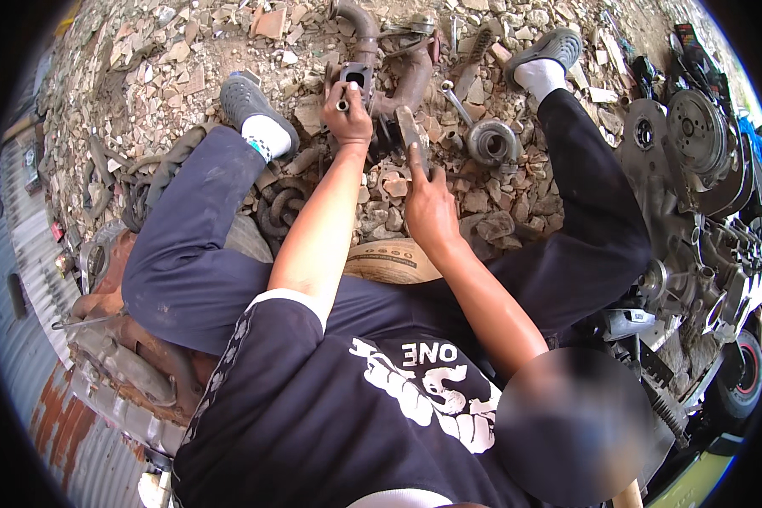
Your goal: The person sits on the ground and disassembles a turbocharger by hand, removing the turbine housing and inspecting internal components. They then use a hammer to tap a metal pipe section on the ground.
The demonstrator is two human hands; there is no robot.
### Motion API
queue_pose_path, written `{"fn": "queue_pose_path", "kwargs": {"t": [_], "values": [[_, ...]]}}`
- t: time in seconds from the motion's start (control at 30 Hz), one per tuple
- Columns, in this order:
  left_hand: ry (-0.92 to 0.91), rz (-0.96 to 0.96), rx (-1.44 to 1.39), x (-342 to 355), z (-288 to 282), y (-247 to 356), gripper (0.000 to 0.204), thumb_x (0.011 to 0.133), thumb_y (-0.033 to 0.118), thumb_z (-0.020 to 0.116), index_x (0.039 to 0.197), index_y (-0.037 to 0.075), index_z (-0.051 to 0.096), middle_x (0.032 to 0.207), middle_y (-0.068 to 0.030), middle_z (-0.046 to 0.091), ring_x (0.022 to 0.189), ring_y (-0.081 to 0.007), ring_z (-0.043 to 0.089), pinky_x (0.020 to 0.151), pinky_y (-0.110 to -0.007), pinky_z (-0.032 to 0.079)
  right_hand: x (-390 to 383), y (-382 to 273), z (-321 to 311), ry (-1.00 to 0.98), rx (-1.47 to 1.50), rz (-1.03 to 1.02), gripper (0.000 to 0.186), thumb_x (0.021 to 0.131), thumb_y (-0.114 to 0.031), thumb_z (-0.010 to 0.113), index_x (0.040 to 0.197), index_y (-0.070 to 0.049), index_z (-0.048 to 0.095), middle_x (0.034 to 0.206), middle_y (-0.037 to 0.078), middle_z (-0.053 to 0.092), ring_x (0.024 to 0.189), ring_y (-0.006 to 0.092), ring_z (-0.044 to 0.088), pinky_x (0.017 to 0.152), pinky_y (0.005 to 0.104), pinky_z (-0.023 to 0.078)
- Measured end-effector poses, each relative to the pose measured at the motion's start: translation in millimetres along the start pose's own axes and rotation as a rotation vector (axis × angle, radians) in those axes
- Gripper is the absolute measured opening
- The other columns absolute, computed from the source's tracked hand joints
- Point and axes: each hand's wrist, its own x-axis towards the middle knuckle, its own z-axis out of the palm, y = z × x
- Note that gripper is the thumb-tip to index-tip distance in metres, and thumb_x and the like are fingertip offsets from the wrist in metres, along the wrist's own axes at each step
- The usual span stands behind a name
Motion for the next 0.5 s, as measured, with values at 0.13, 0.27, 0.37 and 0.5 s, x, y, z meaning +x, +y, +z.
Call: {"fn": "queue_pose_path", "kwargs": {"t": [0.13,0.27,0.37,0.5], "values": [[-0.012,0.0,-0.026,-1.7,6.3,12.7,0.034,0.102,0.03,0.058,0.079,0.005,0.065,0.06,-0.0073,0.056,0.057,-0.0209,0.057,0.058,-0.039,0.043,67.2,-2.2,-5.0,-0.01,0.004,0.041,0.066,0.096,-0.004,0.045,0.162,-0.011,0.037,0.121,0.041,0.057,0.103,0.0555,0.067,0.093,0.0562,0.056],[-0.041,0.052,-0.006,0.3,7.3,12.9,0.029,0.099,0.027,0.062,0.081,0.005,0.066,0.067,-0.0102,0.062,0.063,-0.0251,0.061,0.062,-0.04,0.045,74.0,-5.3,-9.1,-0.017,-0.011,0.038,0.065,0.097,-0.004,0.044,0.162,-0.009,0.037,0.134,0.046,0.05,0.109,0.0575,0.065,0.098,0.0549,0.055],[-0.054,-0.064,-0.039,-0.2,-0.5,17.1,0.027,0.099,0.025,0.062,0.082,0.004,0.067,0.068,-0.0121,0.063,0.063,-0.0286,0.062,0.063,-0.04,0.047,13.7,-11.8,-26.4,-0.064,0.013,0.047,0.071,0.097,-0.002,0.047,0.165,-0.008,0.028,0.14,0.05,0.041,0.109,0.0583,0.065,0.096,0.0566,0.055],[-0.057,-0.042,0.016,-1.5,0.1,18.0,0.027,0.099,0.025,0.062,0.083,0.005,0.068,0.07,-0.0129,0.066,0.064,-0.0269,0.064,0.062,-0.041,0.047,-1.9,-1.7,0.3,-0.082,0.068,0.084,0.07,0.098,-0.004,0.049,0.164,-0.008,0.028,0.137,0.049,0.045,0.106,0.0575,0.065,0.092,0.0575,0.056]]}}
